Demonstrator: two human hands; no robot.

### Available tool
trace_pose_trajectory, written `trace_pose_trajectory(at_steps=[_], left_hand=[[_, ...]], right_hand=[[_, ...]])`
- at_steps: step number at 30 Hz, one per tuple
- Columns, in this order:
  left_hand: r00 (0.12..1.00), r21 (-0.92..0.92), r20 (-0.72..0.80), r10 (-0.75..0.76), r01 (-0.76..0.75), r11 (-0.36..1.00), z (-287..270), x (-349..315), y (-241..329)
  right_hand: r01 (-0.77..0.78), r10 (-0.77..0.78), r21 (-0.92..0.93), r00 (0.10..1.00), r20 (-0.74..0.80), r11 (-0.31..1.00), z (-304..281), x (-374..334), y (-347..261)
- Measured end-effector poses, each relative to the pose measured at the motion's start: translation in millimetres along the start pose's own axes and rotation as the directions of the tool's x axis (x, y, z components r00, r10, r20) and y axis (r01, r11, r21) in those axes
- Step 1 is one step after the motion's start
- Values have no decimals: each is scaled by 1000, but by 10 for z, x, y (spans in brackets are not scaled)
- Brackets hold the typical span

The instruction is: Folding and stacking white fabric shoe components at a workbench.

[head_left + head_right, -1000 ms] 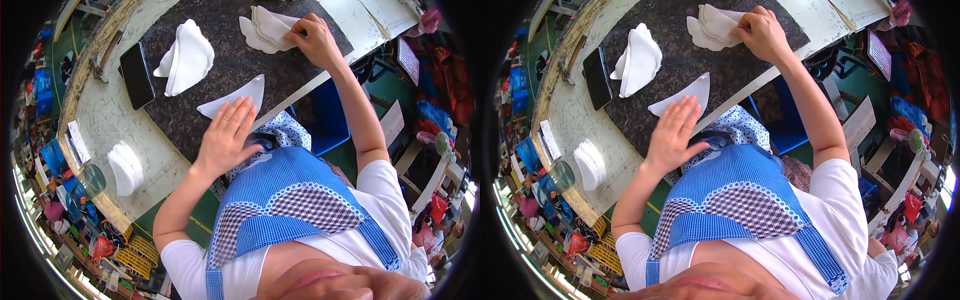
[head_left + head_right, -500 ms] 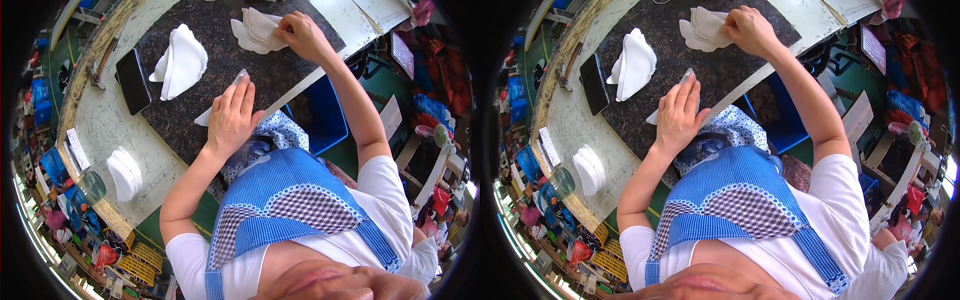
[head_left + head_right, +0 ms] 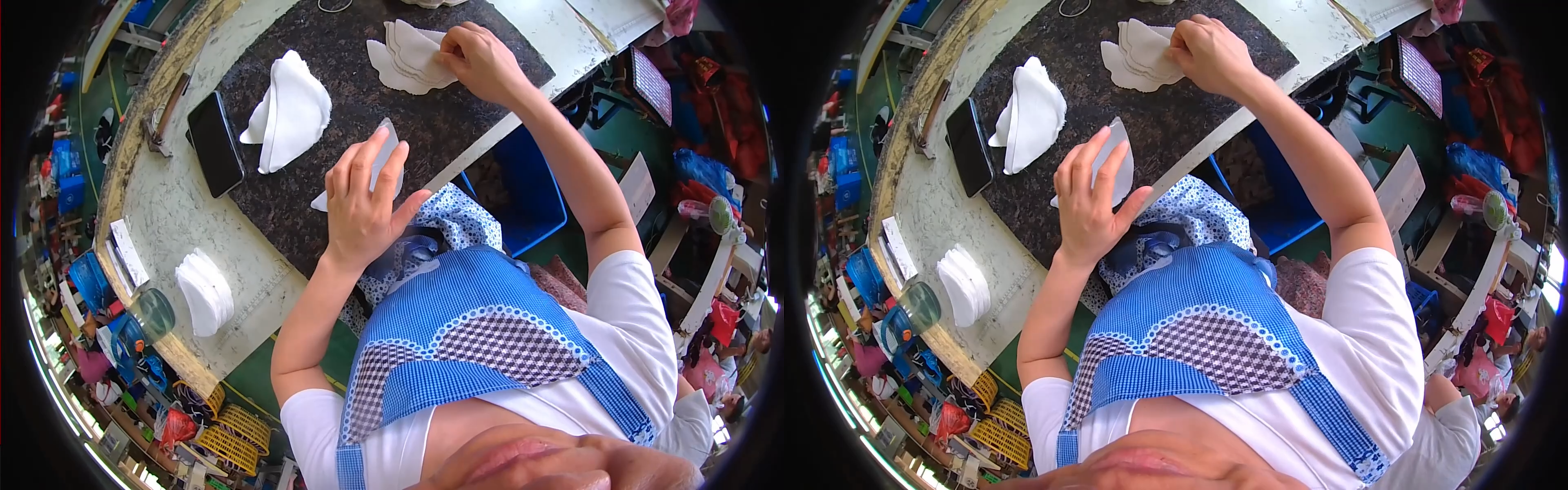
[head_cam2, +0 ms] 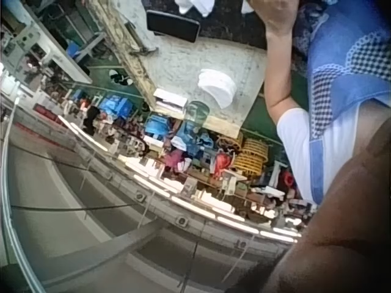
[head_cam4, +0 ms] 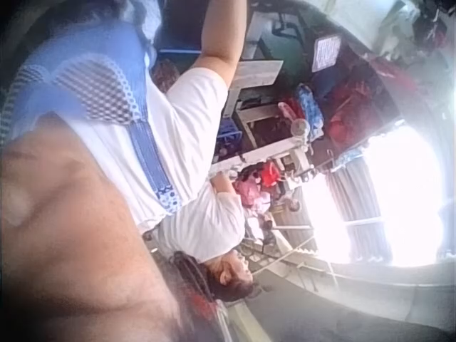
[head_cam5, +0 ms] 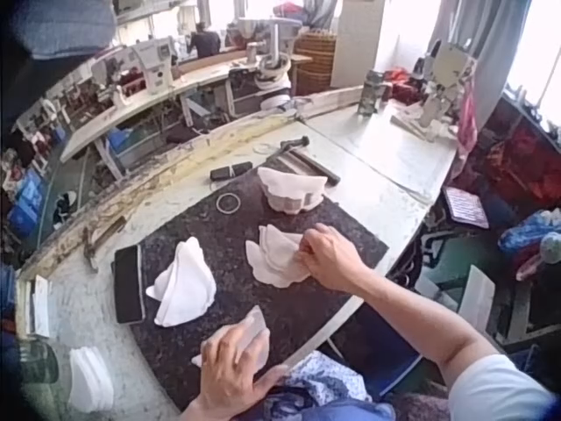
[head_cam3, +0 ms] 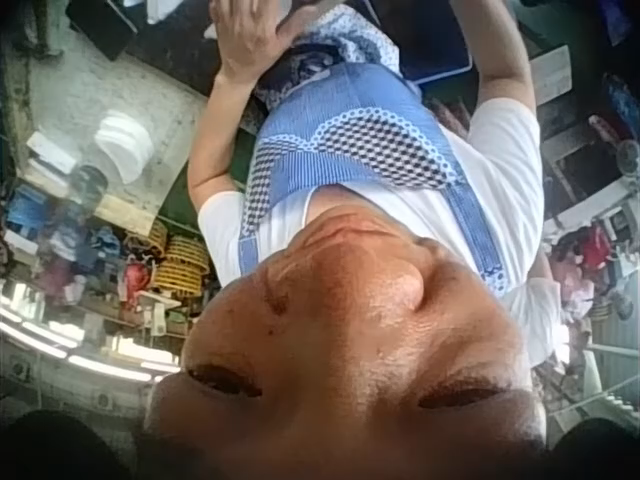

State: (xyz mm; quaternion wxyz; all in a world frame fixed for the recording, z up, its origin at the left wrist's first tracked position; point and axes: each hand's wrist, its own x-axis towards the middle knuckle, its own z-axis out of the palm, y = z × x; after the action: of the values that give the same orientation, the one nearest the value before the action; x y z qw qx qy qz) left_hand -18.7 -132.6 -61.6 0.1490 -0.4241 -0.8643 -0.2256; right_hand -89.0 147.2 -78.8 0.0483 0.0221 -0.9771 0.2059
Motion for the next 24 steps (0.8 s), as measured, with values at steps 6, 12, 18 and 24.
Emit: trace_pose_trajectory(at_steps=[6,12,18,24], left_hand=[[994,-85,77,73,-67,994,-109,285,5],[992,-14,78,103,-102,995,428,675,-76],[985,-4,164,45,-45,999,475,743,-68],[997,-282,-72,-9,-12,959,-236,656,349]], right_hand=[[-24,29,27,975,-222,999,60,-92,-109],[64,-54,75,991,-123,995,48,69,19],[-96,258,453,915,-311,887,-145,-92,-71],[280,-292,595,953,-78,753,-551,-782,-828]])
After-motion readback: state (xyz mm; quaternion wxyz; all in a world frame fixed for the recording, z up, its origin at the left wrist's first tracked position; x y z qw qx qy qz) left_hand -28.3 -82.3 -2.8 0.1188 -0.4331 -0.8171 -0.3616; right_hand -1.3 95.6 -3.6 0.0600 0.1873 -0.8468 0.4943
